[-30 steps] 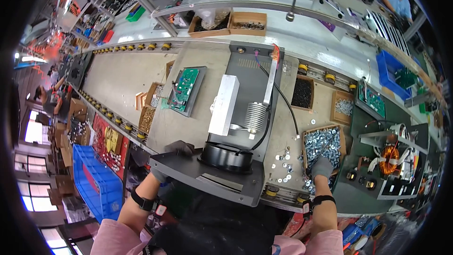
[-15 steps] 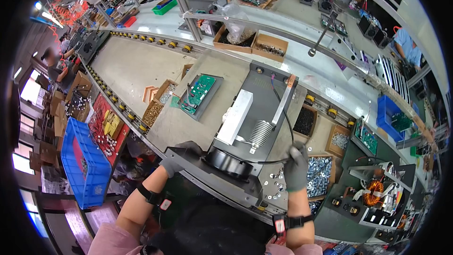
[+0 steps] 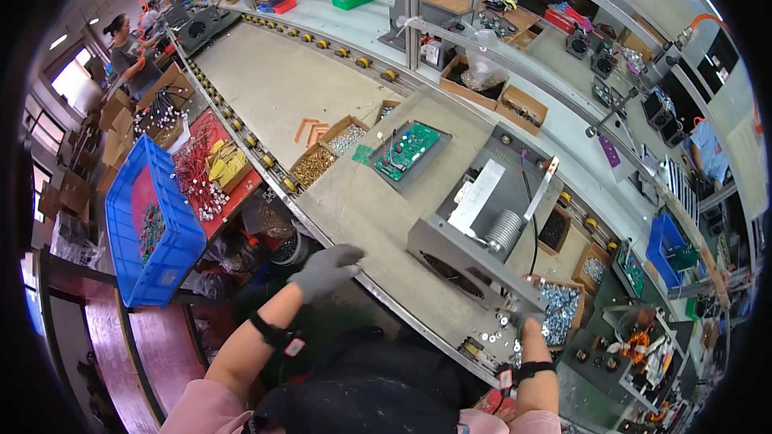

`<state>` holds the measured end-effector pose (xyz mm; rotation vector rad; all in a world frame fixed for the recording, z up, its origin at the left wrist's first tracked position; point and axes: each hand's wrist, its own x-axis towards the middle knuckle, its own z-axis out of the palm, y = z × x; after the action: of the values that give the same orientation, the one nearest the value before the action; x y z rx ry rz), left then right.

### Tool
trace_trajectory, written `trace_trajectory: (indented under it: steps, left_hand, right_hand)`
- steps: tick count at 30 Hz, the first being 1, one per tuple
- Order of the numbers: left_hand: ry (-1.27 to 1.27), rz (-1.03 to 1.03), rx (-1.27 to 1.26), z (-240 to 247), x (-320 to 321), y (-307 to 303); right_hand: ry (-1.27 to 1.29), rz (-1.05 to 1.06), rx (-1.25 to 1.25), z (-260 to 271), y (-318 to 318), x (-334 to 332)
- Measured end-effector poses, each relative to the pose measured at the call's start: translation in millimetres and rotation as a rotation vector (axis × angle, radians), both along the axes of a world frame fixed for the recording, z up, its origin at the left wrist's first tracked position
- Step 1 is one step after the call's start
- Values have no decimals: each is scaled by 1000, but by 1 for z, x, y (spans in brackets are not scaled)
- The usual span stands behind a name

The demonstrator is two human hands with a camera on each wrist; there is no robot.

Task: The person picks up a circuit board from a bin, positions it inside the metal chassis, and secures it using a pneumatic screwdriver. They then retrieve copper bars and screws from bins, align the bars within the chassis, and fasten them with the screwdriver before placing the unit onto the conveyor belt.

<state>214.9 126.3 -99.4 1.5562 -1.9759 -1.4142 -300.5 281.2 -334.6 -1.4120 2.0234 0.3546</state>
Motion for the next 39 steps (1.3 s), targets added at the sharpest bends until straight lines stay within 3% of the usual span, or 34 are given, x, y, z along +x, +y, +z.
trace_trajectory:
  steps: [3,5,6,8,10,12,15,21,23,25,26,27,28,29,30,34,35,37,39]
  left_hand:
    - [-116,100,-52,-22,61,36]
    - [-286,151,23,-21,108,70]
    - [-234,298,43,-19,124,93]
    - [-339,364,50,-28,163,138]
    - [-372,480,40,-40,200,190]
    - [-379,624,158,-37,235,240]
    - [-373,766,329,-55,281,312]
    - [-345,1054,360,-92,329,417]
    - [-296,1194,360,-93,334,439]
    - [-257,1325,344,-96,336,456]
    - [-250,1403,319,-99,335,466]
    - [-210,1482,315,-103,333,475]
    - [-173,1553,325,-110,327,485]
    - [-142,1627,330,-117,321,496]
    - [-112,1698,332,-123,314,506]
    - [-52,1981,468,-159,263,539]
    - [5,2080,457,-172,248,545]
    - [159,2303,683,-176,229,552]
    - [100,2585,713,-208,203,549]
  right_hand:
    - [3,-42,-20,1,30,6]
    - [-51,74,-48,-10,-13,40]
    - [-110,193,-59,-22,-52,83]
    - [-242,453,-53,-34,-112,202]
    - [-331,654,-37,-25,-136,303]
    - [-368,769,-21,-2,-145,362]
    - [-386,823,0,37,-138,411]
    - [-344,798,13,117,-126,454]
    - [-307,827,35,143,-127,481]
    - [-635,966,-190,149,-126,573]
    - [-652,1057,-129,181,-107,630]
    - [-662,1149,-66,208,-90,681]
    - [-628,1283,-74,199,-89,719]
    - [-664,1524,-163,207,-71,761]
    - [-564,1421,70,185,-75,796]
    - [-540,1933,150,180,23,931]
    - [-447,1951,293,155,37,959]
    - [-529,2144,405,101,73,1001]
    - [-259,2120,630,62,122,1029]
